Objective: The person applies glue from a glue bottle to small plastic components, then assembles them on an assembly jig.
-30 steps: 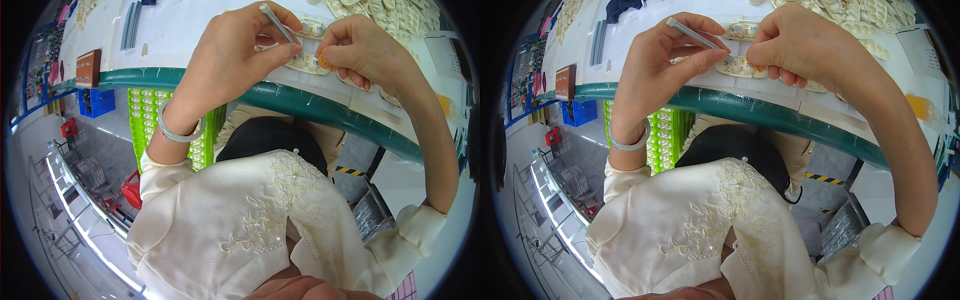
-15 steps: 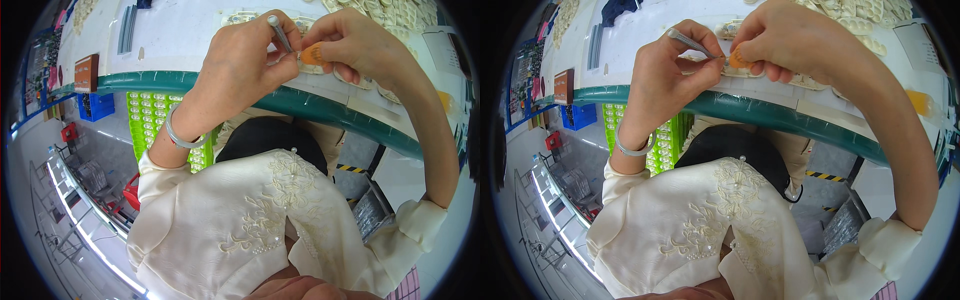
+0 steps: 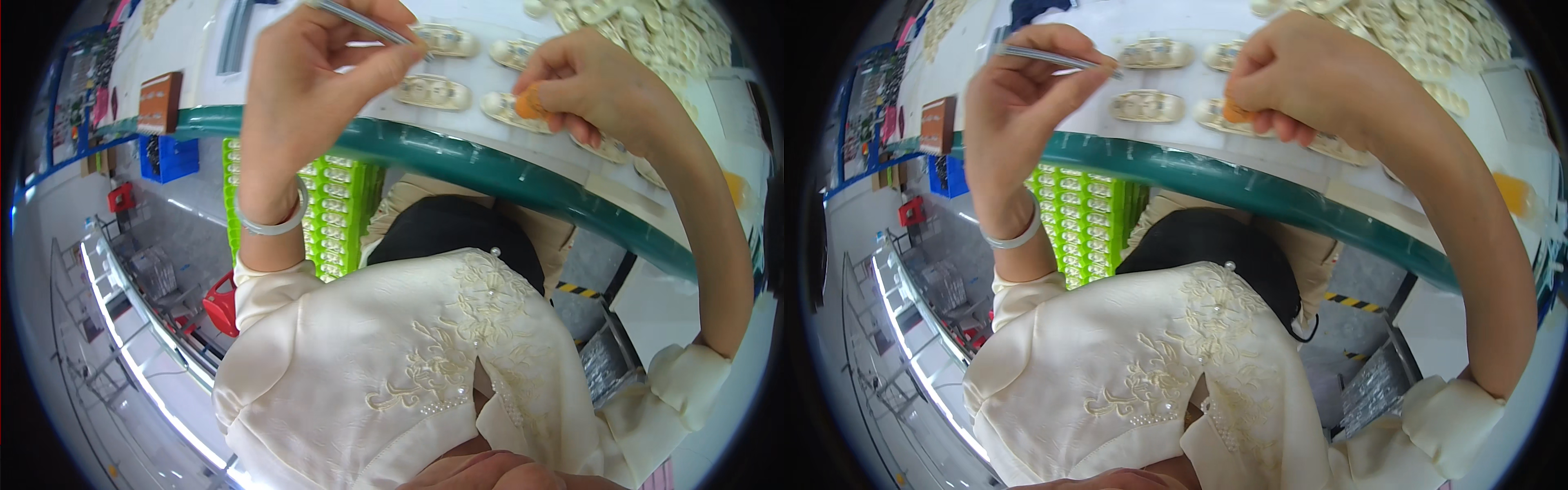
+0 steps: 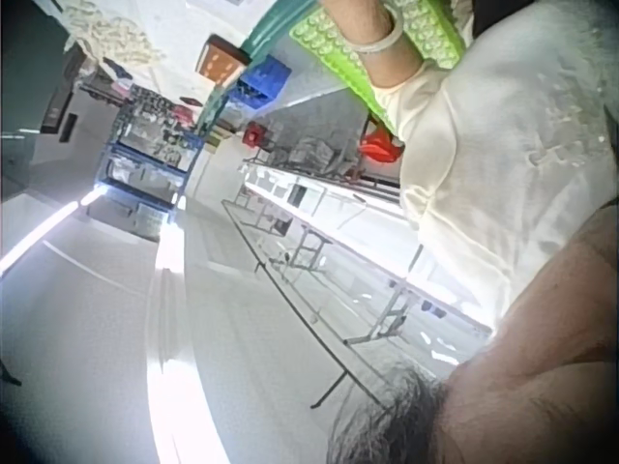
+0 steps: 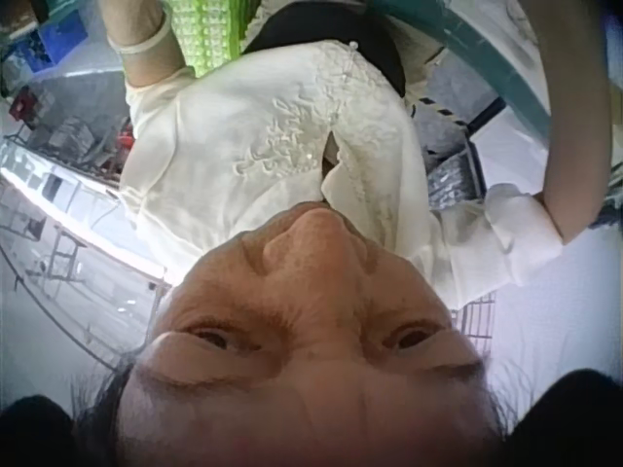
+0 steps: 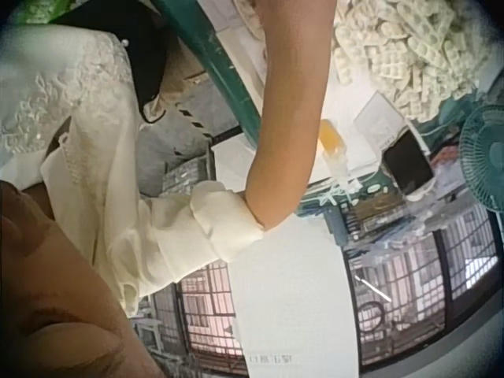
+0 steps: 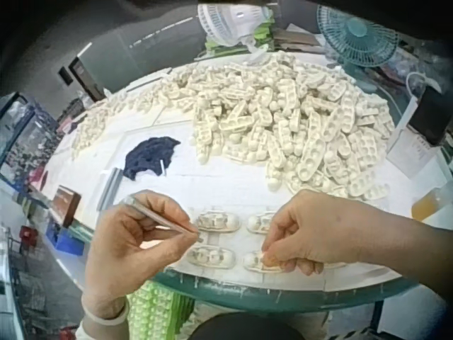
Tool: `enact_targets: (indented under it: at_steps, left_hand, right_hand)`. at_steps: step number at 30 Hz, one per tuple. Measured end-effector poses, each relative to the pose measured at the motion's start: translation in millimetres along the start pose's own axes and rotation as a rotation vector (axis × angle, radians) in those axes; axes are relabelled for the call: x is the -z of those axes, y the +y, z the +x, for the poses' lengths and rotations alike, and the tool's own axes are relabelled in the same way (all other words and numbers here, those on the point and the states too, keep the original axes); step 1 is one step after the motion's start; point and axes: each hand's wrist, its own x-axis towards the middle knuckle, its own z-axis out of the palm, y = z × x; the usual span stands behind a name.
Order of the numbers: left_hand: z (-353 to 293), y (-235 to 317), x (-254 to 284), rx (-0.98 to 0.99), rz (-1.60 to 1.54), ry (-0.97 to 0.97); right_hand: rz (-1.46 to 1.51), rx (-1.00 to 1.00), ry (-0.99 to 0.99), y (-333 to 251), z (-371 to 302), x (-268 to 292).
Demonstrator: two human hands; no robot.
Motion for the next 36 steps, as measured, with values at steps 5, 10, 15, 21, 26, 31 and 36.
enact_targets:
  at_steps: [5, 10, 15, 21, 26, 31, 36]
  left_hand:
    - [-6.7, -7.3, -5.6, 0.043, 0.12, -0.066]
    - [-2.8, -18.6, -5.8, -0.005, 0.177, -0.163]
    - [-0.7, -20.7, -3.4, 0.021, 0.144, -0.184]
    - [-0.6, -24.4, -3.2, -0.057, 0.156, -0.215]
    - [-1.6, -18.5, -9.5, -0.125, 0.278, -0.162]
    - [-6.1, -11.6, -17.3, -0.065, 0.432, -0.137]
    - [-8.1, -12.1, -18.9, -0.026, 0.412, -0.114]
  right_hand:
    - [0.016, -0.059, 0.008, -3.7, -4.1, -0.6]
    - [0.015, -0.079, 0.044, -7.5, -6.0, -3.4]
    - [-0.01, -0.085, 0.037, -9.7, -6.2, -3.3]
    - [-0.019, -0.085, 0.023, -9.8, -6.1, -2.0]
    - [-0.024, -0.088, 0.03, -10.0, -9.0, -2.3]
    - [-0.051, 0.026, 0.029, -15.6, -13.3, -0.5]
    - [0.112, 0.121, -0.161, -31.6, 10.5, -7.1]
